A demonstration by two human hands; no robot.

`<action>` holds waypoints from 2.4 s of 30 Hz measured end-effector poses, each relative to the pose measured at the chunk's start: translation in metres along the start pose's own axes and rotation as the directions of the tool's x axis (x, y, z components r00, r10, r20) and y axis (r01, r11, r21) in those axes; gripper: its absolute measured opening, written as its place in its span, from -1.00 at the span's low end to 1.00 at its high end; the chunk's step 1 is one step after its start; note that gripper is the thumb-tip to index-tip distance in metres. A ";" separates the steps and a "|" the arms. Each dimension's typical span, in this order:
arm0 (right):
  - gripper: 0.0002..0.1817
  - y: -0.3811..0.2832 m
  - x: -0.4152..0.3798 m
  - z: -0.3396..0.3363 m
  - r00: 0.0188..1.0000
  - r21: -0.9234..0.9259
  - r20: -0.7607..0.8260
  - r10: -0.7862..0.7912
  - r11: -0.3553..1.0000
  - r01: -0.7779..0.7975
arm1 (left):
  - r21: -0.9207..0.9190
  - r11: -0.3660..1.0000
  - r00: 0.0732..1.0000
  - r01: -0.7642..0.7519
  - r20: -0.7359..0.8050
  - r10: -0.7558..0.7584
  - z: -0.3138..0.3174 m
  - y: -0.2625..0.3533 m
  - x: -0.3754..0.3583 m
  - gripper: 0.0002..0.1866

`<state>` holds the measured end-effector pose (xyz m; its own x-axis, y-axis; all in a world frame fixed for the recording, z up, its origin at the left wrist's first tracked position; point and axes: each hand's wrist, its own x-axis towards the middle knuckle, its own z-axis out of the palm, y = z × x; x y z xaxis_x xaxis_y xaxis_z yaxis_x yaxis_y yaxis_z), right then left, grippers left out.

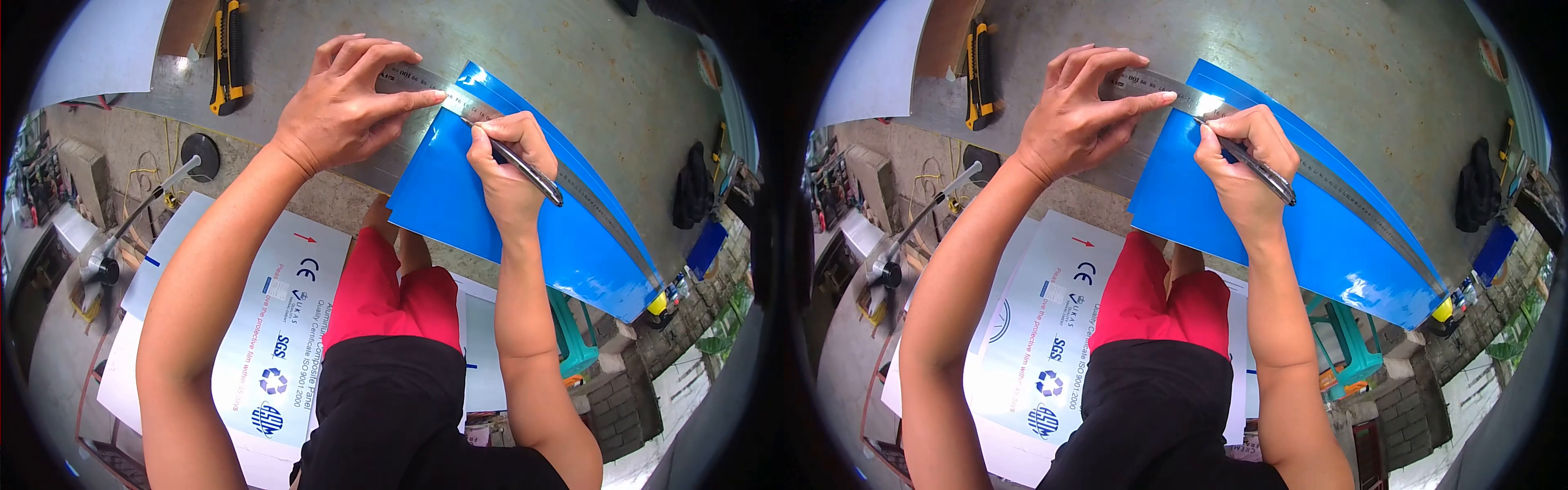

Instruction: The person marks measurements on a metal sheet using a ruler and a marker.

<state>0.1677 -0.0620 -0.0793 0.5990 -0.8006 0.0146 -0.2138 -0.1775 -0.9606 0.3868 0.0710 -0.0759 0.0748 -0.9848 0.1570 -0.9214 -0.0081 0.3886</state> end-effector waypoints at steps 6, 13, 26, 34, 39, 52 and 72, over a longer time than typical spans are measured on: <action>-0.82 0.003 0.000 -0.001 0.999 -0.021 0.004 -0.035 0.999 0.035 | -0.004 1.000 1.000 0.003 -0.002 -0.003 0.001 0.000 0.000 -0.39; -0.81 0.004 0.000 0.000 0.999 -0.032 0.002 -0.042 0.999 0.042 | 0.014 1.000 1.000 0.001 -0.011 -0.001 0.001 0.001 0.000 -0.41; -0.81 0.002 0.000 0.001 0.999 -0.054 -0.006 -0.053 0.997 0.052 | 0.028 1.000 1.000 0.006 -0.005 -0.005 0.001 0.000 0.000 -0.41; -0.81 0.002 0.001 0.001 0.997 -0.063 -0.006 -0.078 0.995 0.078 | 0.017 1.000 1.000 0.006 -0.014 -0.005 0.002 0.000 -0.001 -0.37; -0.80 0.001 0.000 0.001 0.998 -0.067 -0.011 -0.065 0.996 0.065 | 0.018 1.000 1.000 0.009 -0.009 -0.009 0.002 0.000 -0.001 -0.39; -0.83 -0.007 0.001 -0.003 0.997 0.197 0.011 0.078 0.977 -0.079 | 0.014 1.000 1.000 0.010 -0.004 -0.010 0.002 0.000 0.000 -0.40; -0.83 0.003 0.000 -0.001 1.000 0.017 0.004 -0.001 1.000 0.001 | 0.029 1.000 1.000 0.009 -0.004 -0.009 0.000 0.001 0.000 -0.41</action>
<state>0.1666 -0.0634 -0.0816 0.6020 -0.7983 0.0145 -0.2003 -0.1686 -0.9651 0.3855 0.0709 -0.0759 0.0849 -0.9840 0.1568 -0.9314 -0.0225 0.3634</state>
